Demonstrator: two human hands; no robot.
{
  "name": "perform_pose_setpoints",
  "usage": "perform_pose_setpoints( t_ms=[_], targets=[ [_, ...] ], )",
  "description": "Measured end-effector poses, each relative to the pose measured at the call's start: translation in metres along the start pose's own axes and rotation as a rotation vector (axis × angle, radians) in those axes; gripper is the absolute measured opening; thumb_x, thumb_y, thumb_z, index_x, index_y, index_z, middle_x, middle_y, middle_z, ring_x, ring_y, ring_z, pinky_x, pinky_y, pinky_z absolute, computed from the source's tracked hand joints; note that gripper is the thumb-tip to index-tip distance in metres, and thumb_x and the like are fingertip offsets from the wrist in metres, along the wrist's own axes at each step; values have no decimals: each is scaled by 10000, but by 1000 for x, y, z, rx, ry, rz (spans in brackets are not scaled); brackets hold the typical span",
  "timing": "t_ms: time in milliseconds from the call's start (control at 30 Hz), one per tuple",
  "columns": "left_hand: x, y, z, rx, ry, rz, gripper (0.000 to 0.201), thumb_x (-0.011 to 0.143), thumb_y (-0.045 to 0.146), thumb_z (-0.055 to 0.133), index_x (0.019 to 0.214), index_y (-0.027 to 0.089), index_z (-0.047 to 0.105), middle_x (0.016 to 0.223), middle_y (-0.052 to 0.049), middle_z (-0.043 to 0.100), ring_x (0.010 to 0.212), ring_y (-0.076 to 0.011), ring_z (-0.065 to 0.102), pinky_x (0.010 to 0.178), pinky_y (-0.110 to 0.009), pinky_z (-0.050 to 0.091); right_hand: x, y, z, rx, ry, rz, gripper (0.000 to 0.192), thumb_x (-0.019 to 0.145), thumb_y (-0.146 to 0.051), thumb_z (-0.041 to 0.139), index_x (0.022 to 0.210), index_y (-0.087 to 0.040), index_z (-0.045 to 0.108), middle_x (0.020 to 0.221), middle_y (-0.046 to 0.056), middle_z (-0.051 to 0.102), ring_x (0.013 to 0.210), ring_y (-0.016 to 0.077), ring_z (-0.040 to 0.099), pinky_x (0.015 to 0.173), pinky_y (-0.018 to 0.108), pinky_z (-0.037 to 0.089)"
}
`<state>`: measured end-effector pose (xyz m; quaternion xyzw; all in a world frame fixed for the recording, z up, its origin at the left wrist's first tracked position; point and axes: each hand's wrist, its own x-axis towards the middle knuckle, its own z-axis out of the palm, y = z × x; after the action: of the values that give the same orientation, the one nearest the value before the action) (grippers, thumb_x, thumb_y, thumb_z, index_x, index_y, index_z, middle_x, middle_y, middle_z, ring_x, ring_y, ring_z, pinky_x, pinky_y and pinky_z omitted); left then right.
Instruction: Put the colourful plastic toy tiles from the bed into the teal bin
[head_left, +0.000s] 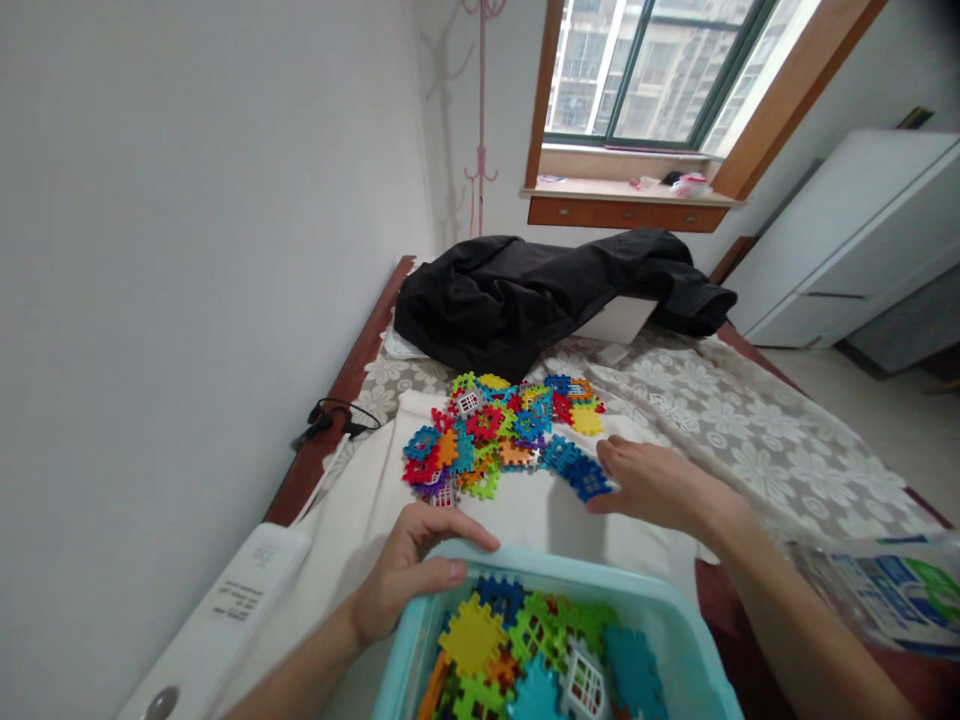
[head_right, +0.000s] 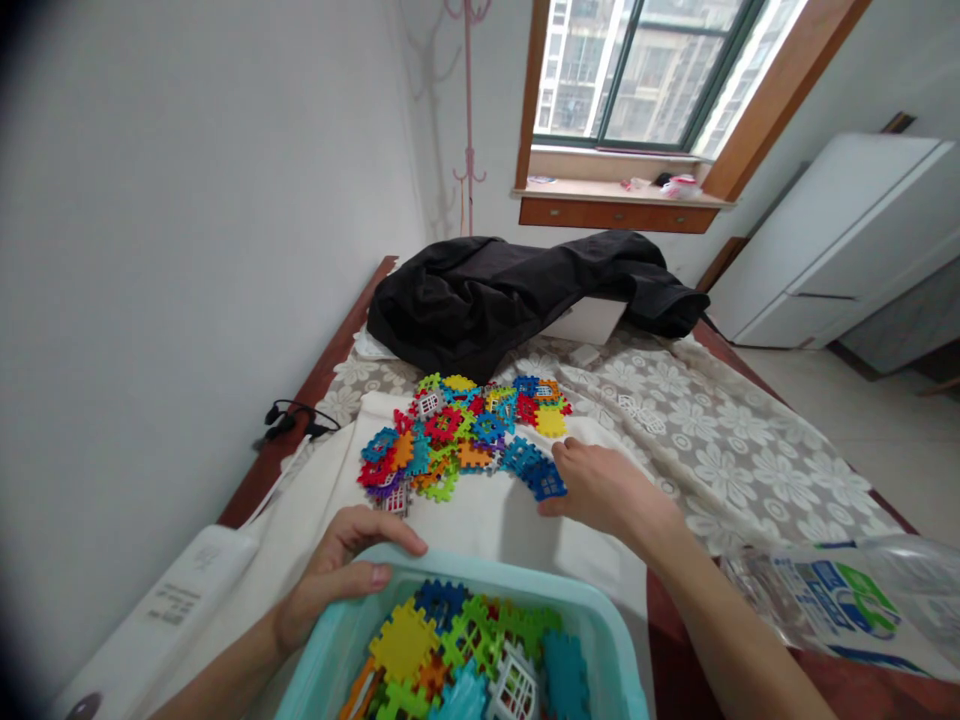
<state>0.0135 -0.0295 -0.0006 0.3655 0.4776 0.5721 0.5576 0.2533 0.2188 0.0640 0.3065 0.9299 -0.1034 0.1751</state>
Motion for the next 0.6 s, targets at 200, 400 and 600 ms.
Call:
perform_pose_setpoints(
  t_ms=[200, 400, 600],
  targets=[
    [0, 0, 1, -38, -33, -22, 314, 780, 331, 835, 1080, 236, 822, 928, -31, 781, 812, -171, 697, 725, -235, 538, 25, -10, 27, -71, 5, 51, 333, 898, -365, 688, 1111, -110, 674, 1125, 237, 749, 1012, 381, 746, 774, 405, 525],
    [3, 5, 4, -8, -30, 4, 295, 772, 326, 840, 1049, 226, 834, 903, -31, 777, 797, -161, 682, 715, -224, 524, 19, -11, 18, -69, 28, 18, 259, 845, -197, 592, 1088, -118, 636, 1098, 213, 737, 970, 345, 735, 755, 387, 503],
    [1, 6, 5, 5, -22, 3, 301, 772, 332, 835, 1052, 220, 831, 910, -39, 774, 790, -172, 684, 700, -240, 527, 26, -22, 20, -28, 177, -47, 206, 935, -255, 561, 1117, -161, 576, 1123, 163, 696, 996, 307, 710, 827, 378, 500]
  ],
)
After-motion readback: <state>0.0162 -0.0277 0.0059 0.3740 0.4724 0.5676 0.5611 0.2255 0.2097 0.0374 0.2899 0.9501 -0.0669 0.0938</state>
